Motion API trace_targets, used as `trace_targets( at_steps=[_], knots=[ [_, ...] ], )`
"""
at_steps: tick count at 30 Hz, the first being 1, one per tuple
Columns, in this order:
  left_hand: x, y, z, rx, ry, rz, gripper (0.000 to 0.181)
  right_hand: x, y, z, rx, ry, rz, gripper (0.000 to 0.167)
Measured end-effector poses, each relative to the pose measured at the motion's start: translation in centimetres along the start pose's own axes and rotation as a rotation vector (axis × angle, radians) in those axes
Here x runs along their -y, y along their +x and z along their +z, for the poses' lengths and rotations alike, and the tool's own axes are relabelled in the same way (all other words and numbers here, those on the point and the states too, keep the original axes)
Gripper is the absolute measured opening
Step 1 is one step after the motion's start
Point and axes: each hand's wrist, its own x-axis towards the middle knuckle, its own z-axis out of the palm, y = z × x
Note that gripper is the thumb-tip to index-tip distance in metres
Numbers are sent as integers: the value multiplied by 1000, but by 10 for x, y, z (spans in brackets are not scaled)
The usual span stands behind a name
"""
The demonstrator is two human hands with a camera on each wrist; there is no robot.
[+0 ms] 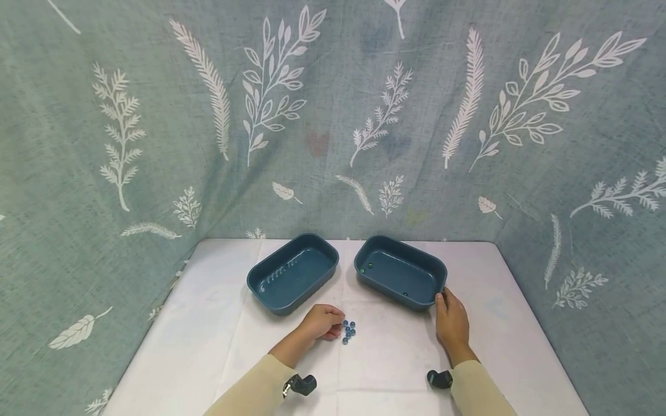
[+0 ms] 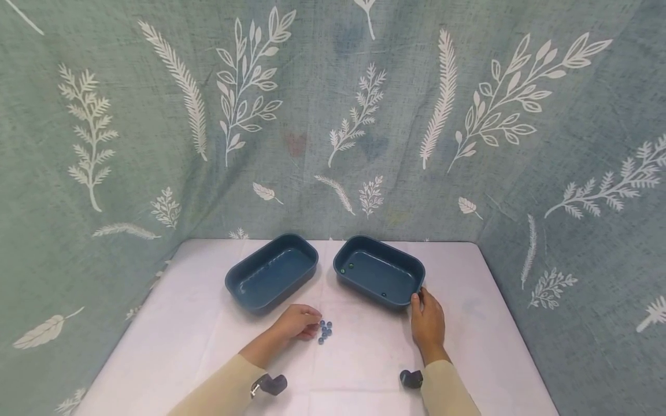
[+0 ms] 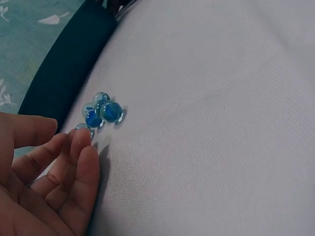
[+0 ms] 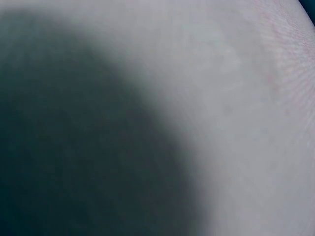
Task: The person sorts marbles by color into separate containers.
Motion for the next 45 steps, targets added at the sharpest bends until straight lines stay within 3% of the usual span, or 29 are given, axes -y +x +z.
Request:
trace_targets(
  at_steps=[8,29,45],
  knots=[
    [-2,1,1,27,40,7,10,3,0,-1,-5,7,-18,67],
    [-3,1,7,20,143,38,8,3,-1,1,-4,-5,3,68],
    [7,8,-7,97,-89,8,12,2,-2,1,-21,-14,18,67]
  ],
)
